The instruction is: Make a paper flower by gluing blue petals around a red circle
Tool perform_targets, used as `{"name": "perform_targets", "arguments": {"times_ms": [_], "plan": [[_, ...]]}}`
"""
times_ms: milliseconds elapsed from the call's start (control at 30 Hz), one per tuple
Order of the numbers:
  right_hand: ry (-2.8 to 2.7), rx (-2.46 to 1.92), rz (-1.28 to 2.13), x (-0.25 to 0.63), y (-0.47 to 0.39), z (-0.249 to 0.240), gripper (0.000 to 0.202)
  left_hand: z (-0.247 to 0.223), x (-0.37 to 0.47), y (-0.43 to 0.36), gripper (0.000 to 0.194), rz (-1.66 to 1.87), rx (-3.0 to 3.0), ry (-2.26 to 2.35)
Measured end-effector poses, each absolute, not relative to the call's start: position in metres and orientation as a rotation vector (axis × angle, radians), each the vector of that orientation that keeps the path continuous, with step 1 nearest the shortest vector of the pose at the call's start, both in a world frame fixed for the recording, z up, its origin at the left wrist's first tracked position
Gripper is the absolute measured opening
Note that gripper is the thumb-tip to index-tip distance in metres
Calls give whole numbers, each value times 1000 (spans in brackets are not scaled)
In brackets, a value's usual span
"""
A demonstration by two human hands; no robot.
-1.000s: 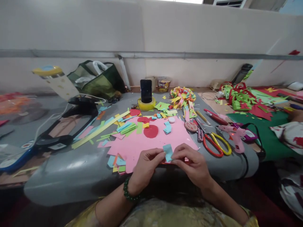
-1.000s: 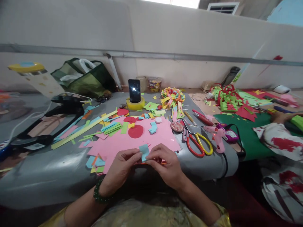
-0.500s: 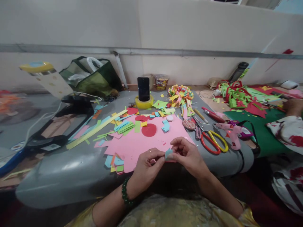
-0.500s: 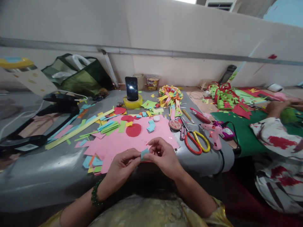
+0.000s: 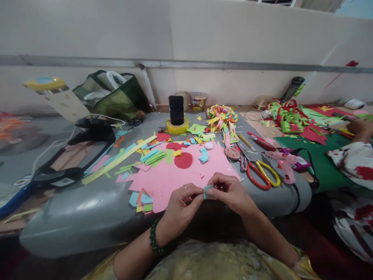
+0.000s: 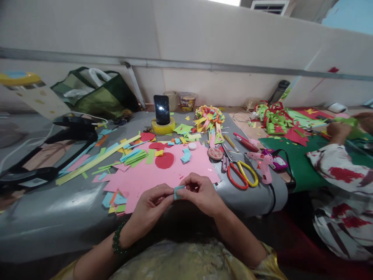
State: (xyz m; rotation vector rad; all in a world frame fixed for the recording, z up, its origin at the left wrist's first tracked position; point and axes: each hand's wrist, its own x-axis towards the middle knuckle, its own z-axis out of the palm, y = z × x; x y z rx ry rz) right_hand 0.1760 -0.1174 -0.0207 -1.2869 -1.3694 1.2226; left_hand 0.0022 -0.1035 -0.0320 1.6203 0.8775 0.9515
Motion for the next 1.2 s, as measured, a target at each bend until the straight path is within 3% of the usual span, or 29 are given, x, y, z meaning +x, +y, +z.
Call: {"name": "perform_targets", "arguments": {"times_ms": [267, 467, 567, 667, 833, 967, 1200], "plan": [[-1405, -1267, 1199, 172, -118, -21, 41, -31, 0, -104, 19, 895, 1553, 931], [-1500, -1296, 1065, 177, -116, -9, 27, -27, -9, -102, 18, 909, 1664, 991], [-1482, -1374, 908, 190, -102, 1, 23, -19, -33, -83, 25, 958, 1869, 1121], [-1553, -1460, 800, 202, -79, 1, 22, -11, -64, -51, 15, 938, 2042, 1454], [-1740, -1667, 837, 206, -50, -17, 20, -1, -89, -3, 16, 398, 2248, 1907], [-1843, -1894, 526, 209, -46, -23, 30, 1, -85, 16, 32, 88, 2337, 1943], [-1840, -1866, 88, 219, -48, -22, 29, -5, -87, 32, 31, -67, 2274, 1971]]}}
